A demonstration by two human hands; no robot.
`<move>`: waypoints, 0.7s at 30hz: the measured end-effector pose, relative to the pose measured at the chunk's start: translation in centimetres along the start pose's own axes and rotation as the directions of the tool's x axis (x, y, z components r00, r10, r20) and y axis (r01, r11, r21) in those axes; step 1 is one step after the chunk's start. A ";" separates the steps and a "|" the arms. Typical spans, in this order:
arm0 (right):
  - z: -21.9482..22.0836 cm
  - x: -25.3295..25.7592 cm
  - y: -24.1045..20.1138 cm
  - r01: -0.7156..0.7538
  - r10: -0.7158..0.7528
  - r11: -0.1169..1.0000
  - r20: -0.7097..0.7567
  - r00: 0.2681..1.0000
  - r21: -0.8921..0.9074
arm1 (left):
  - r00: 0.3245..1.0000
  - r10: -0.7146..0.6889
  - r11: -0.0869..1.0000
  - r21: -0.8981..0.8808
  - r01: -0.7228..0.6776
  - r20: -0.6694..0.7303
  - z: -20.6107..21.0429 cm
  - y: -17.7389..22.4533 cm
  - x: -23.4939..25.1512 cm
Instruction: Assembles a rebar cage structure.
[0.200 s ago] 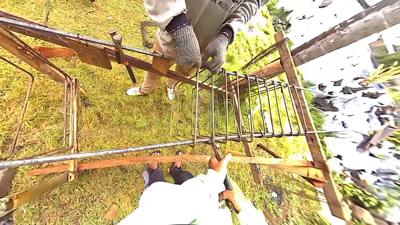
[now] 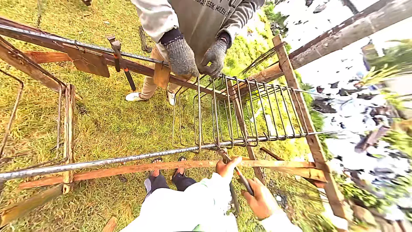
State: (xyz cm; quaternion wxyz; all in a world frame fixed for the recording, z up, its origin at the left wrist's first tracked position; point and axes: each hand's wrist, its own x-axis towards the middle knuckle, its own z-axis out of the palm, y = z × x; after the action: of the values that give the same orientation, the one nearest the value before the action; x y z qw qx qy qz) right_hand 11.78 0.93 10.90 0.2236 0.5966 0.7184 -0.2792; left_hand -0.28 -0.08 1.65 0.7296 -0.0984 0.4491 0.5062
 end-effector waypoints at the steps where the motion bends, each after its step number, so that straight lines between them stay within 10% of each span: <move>1: -0.8 -0.2 -0.2 0.031 -0.031 1.000 -0.004 1.000 -0.005 | 1.000 -0.004 1.000 0.000 0.004 0.012 0.3 0.0 0.0; 9: -3.8 0.0 -5.1 -0.007 0.047 0.960 0.136 0.990 -0.282 | 0.991 -0.133 0.976 -0.178 0.125 -0.033 1.7 1.4 -0.2; 12: -2.5 -1.4 -4.6 0.016 -0.055 0.854 -0.060 0.997 -0.521 | 0.992 -0.098 0.976 -0.203 0.078 -0.086 2.1 1.0 -0.1; 14: -0.1 -3.1 -3.3 0.055 -0.341 0.735 -0.298 0.892 -0.676 | 0.990 -0.090 0.971 -0.230 0.062 -0.111 2.5 1.0 -0.2; 21: 2.6 -2.2 -2.6 -0.259 -0.559 0.406 -0.462 0.688 -0.876 | 0.956 -0.222 0.952 -0.256 0.170 -0.190 3.3 3.3 -2.2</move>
State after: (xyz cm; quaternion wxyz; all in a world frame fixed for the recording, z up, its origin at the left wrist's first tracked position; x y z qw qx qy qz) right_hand 9.59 -2.78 10.72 0.1842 0.3600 0.8310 0.3819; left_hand -1.30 2.02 6.24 0.7063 -0.2837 0.4502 0.4670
